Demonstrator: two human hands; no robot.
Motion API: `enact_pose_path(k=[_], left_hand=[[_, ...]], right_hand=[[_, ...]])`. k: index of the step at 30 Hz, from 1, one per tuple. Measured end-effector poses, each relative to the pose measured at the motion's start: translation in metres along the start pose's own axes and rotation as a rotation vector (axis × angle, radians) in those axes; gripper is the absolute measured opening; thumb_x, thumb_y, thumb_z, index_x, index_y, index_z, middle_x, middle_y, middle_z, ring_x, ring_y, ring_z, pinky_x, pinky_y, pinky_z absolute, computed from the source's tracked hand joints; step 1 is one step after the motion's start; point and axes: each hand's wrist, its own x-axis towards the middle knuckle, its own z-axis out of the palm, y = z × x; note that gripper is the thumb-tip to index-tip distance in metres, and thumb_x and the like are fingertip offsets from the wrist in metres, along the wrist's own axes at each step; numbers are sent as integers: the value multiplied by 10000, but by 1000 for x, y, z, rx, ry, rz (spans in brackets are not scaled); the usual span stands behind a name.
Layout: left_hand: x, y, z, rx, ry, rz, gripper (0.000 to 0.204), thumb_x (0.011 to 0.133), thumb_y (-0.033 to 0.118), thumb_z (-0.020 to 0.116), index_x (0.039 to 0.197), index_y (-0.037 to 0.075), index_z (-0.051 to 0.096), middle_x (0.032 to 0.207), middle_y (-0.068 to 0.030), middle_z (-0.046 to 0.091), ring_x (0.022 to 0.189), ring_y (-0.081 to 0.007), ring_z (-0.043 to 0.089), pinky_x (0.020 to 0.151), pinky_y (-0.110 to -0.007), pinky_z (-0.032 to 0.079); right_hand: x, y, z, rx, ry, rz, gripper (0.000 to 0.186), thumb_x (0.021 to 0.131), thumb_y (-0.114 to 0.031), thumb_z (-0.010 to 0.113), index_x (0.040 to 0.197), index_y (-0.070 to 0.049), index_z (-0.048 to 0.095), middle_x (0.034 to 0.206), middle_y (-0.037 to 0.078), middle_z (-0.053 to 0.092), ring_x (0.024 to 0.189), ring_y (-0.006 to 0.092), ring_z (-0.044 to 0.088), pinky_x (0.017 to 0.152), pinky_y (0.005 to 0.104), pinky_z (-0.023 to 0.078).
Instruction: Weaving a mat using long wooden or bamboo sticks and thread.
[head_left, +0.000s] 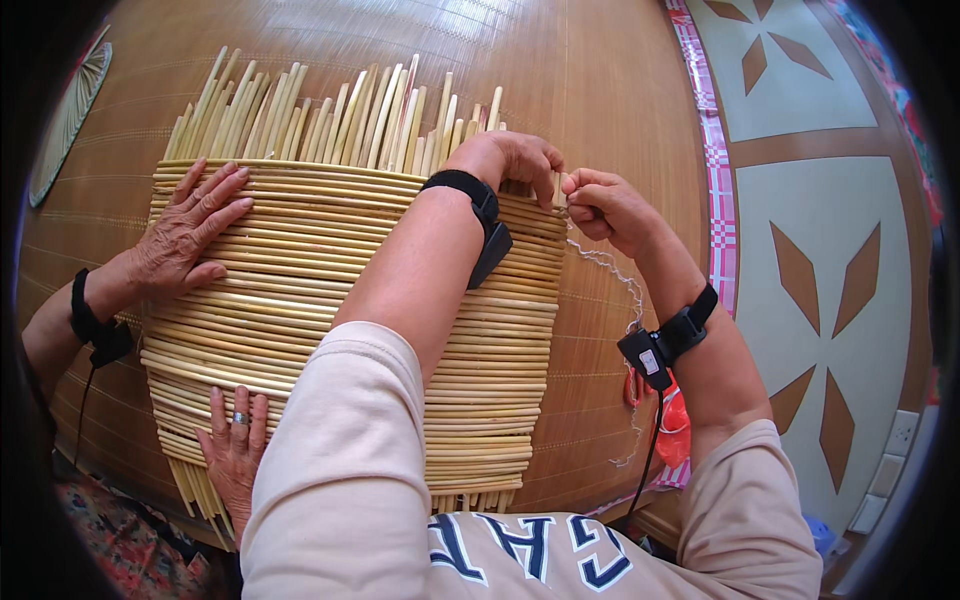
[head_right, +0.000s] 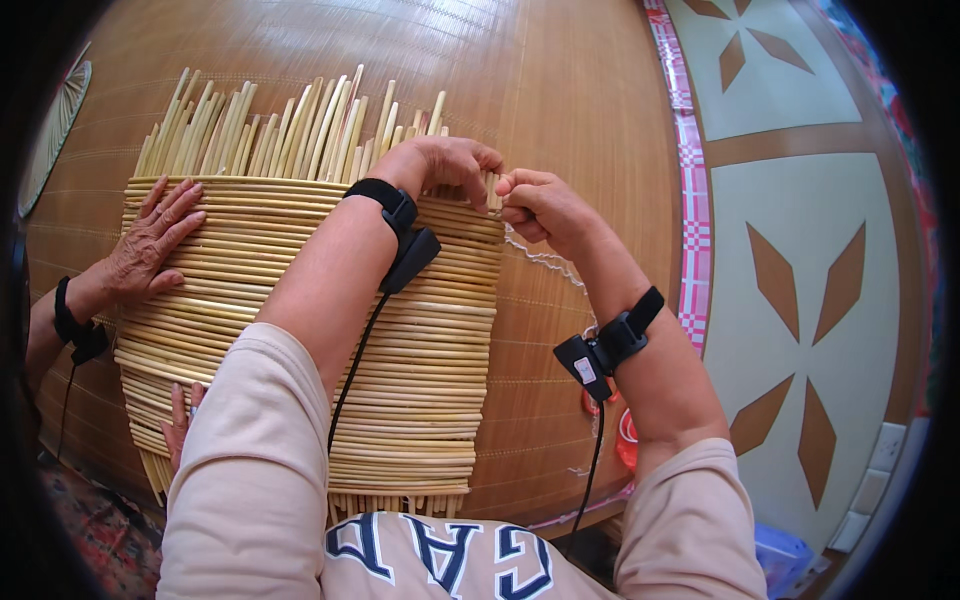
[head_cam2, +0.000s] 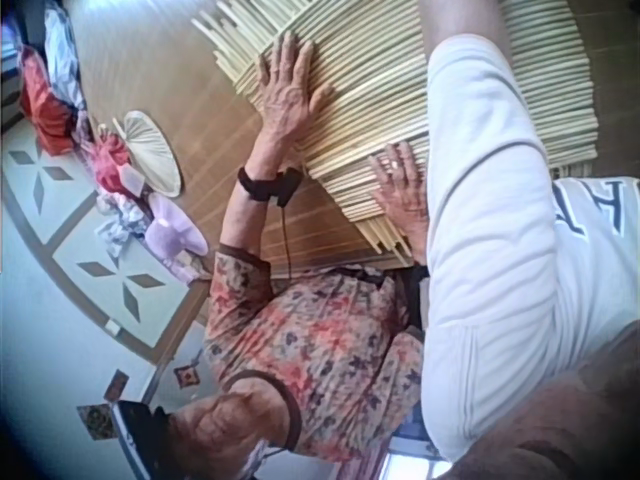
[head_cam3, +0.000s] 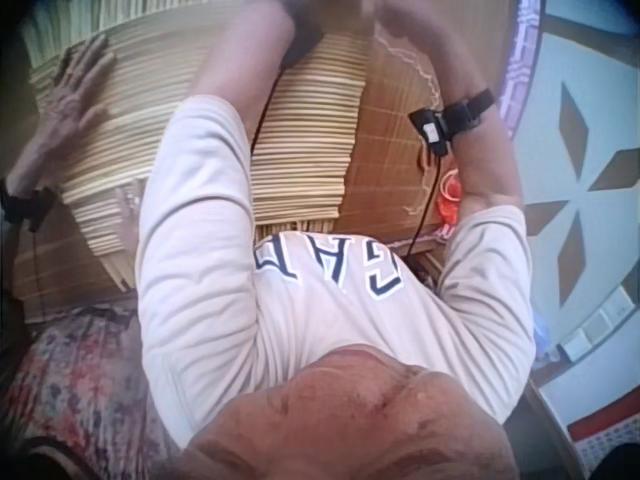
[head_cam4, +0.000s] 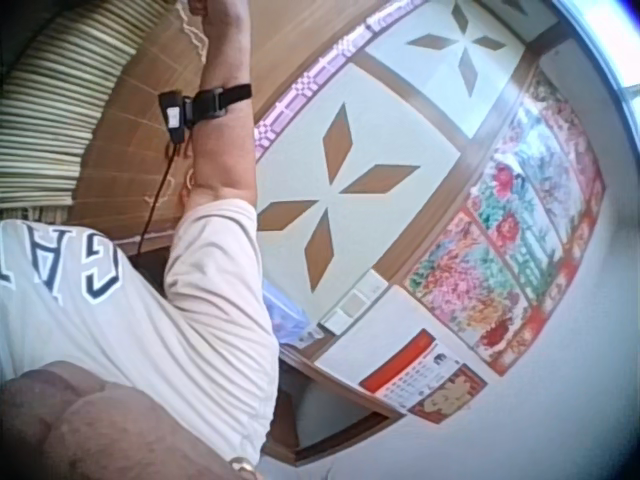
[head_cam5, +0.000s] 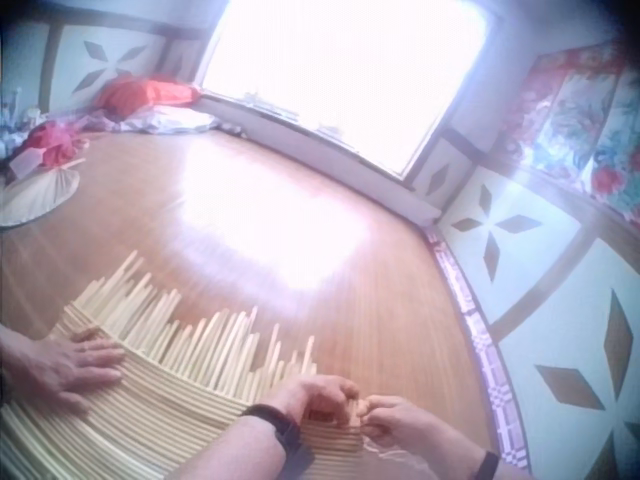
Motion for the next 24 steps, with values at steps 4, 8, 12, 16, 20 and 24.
enact_pose_path(k=[4, 8, 12, 16, 20, 24], left_hand=[[4, -5, -1, 59, 26, 58, 307, 646, 113, 696, 932, 104, 582, 695, -40, 568, 627, -171, 532, 524, -326, 423], [5, -5, 0, 51, 13, 45, 382, 611, 65, 691, 975, 99, 578, 664, -35, 577, 543, -134, 538, 464, -286, 409], [5, -6, 2, 5, 19, 61, 377, 618, 48, 684, 978, 92, 579, 680, -35, 585, 543, -134, 543, 466, -279, 415], [10, -8, 0, 25, 37, 63, 373, 625, 46, 684, 983, 87, 584, 713, -33, 602, 569, -135, 560, 481, -268, 429], [13, -11, -3, 59, 25, 75, 353, 631, 49, 686, 968, 88, 591, 735, -35, 614, 603, -145, 578, 507, -273, 451], [11, -11, -1, 29, -3, 87, 328, 633, 58, 693, 947, 85, 599, 752, -42, 624, 614, -165, 585, 524, -292, 463]], right_hand=[[4, 7, 1, 129, -60, -2, 70, 815, -43, 485, 869, -88, 478, 595, -3, 430, 421, 46, 298, 351, 192, 175], [-2, 5, 13, -39, 45, -27, 53, 840, -54, 473, 887, -79, 467, 603, -24, 399, 439, 38, 291, 360, 180, 188], [-4, 1, 18, -290, 122, -58, 66, 832, -53, 472, 893, -77, 467, 606, -22, 406, 464, 41, 326, 375, 184, 208], [-2, -5, 21, -342, 109, -19, 79, 824, -51, 466, 897, -81, 465, 612, -26, 406, 472, 42, 329, 385, 186, 213], [1, -7, 23, -426, 114, 3, 88, 823, -49, 461, 903, -87, 466, 613, -35, 397, 481, 40, 327, 393, 184, 214], [-1, -8, 27, -453, 110, -14, 76, 845, -55, 461, 912, -90, 465, 623, -44, 389, 504, 36, 336, 408, 178, 225]])
